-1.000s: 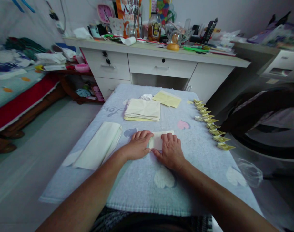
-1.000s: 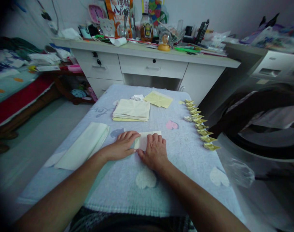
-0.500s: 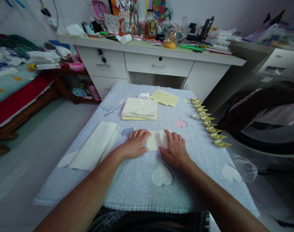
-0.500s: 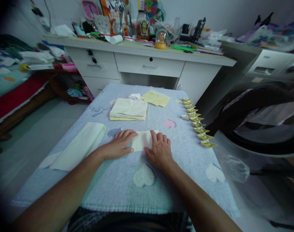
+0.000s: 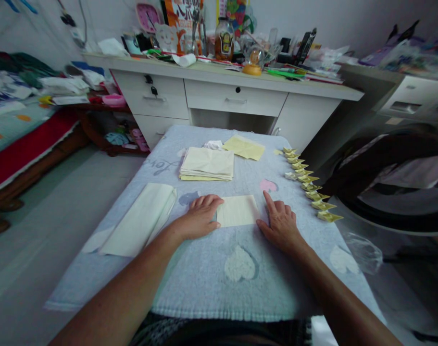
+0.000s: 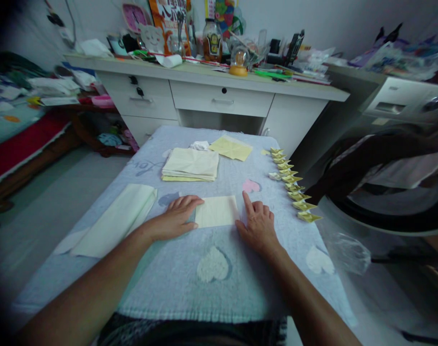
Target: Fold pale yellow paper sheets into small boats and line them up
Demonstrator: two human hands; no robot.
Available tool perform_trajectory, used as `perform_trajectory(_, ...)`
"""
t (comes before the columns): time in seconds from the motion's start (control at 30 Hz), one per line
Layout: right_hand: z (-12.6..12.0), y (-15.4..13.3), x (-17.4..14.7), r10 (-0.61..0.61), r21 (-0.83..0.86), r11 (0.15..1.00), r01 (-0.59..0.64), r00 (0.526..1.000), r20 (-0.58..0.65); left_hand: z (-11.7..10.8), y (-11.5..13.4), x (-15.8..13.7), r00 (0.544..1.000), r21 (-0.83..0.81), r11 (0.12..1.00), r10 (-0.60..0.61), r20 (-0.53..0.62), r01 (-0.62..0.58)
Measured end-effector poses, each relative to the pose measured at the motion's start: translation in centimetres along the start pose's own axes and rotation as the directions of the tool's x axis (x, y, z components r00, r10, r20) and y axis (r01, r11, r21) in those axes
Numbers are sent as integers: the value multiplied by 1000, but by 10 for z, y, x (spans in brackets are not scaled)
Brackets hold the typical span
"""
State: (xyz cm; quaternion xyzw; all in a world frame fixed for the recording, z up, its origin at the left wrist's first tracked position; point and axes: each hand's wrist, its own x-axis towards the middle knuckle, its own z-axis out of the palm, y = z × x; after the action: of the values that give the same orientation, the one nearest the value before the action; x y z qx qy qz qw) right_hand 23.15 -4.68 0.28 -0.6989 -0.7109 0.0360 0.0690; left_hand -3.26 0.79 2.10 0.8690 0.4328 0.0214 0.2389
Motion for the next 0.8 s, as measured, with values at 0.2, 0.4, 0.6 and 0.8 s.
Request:
perform_trajectory(0.2,-5,8,2,-7,0,1000,7,999,42,3,-3,0,1000,2,1000,15,-24,-15)
perform_trajectory(0.4,-26,15,29,-90,81,994,76,979,184,2,-2,0,999,-6,1000,19,-31,-19)
perform_trajectory(0.6,-23,-21,67,-216,108,973,206,973,85,2,1,-1,999,-30,999,11,-52,-12)
perform_trajectory(0.8,-7,-43,82,-222,83,974,212,964,149,12,2,5,974,-116,992,-77,-213,53)
